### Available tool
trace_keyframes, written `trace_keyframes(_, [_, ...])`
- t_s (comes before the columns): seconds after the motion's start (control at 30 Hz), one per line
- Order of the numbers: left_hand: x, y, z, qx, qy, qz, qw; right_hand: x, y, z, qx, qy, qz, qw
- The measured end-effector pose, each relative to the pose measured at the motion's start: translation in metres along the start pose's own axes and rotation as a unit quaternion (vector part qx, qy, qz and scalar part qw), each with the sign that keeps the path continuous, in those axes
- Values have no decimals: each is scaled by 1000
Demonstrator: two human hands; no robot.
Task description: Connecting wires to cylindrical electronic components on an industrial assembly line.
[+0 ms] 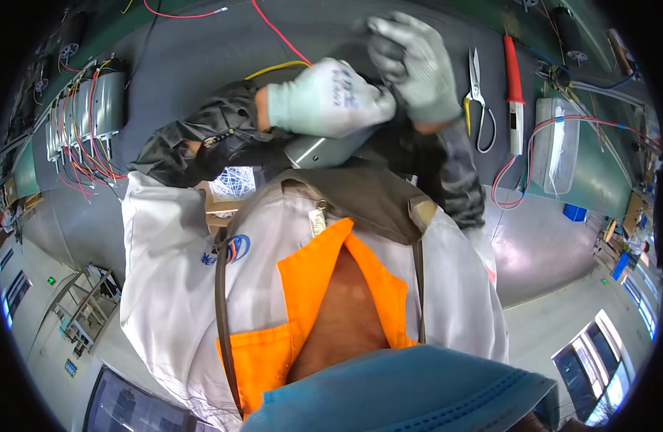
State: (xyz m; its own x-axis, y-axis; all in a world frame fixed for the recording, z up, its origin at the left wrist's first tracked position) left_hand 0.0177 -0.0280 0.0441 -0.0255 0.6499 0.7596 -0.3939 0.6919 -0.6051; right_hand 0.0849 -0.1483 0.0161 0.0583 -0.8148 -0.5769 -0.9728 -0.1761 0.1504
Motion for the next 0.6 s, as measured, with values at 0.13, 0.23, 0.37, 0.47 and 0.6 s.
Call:
trace_keyframes(0.13, [6,12,-4,53,-126,-48,989,-11,1,-30,132,298,-10,945])
trace_keyframes(0.23, [12,12,-15,140,-91,-97,981,27,30,-61,158,368,192,896])
trace_keyframes(0.37, [27,12,-30,251,12,99,963,124,81,-54,283,755,204,555])
trace_keyframes(0.47, [-2,-2,-38,136,132,75,979,129,137,-27,264,771,191,547])
trace_keyframes(0.6, [-16,-4,-57,491,337,-94,798,122,194,-26,148,754,214,603])
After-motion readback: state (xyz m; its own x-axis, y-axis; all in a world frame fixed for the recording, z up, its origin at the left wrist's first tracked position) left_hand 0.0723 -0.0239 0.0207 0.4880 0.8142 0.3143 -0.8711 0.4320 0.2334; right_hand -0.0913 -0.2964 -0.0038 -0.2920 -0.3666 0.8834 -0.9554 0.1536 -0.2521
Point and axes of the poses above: each hand's wrist, its own y-axis away from the middle knuckle, its own x-axis out of the back of the hand, z = x × y, the point moved 5 cm from there along -y, towards the middle knuckle, and after that the axes turned 15 degrees about z, right-handed, at the moved point
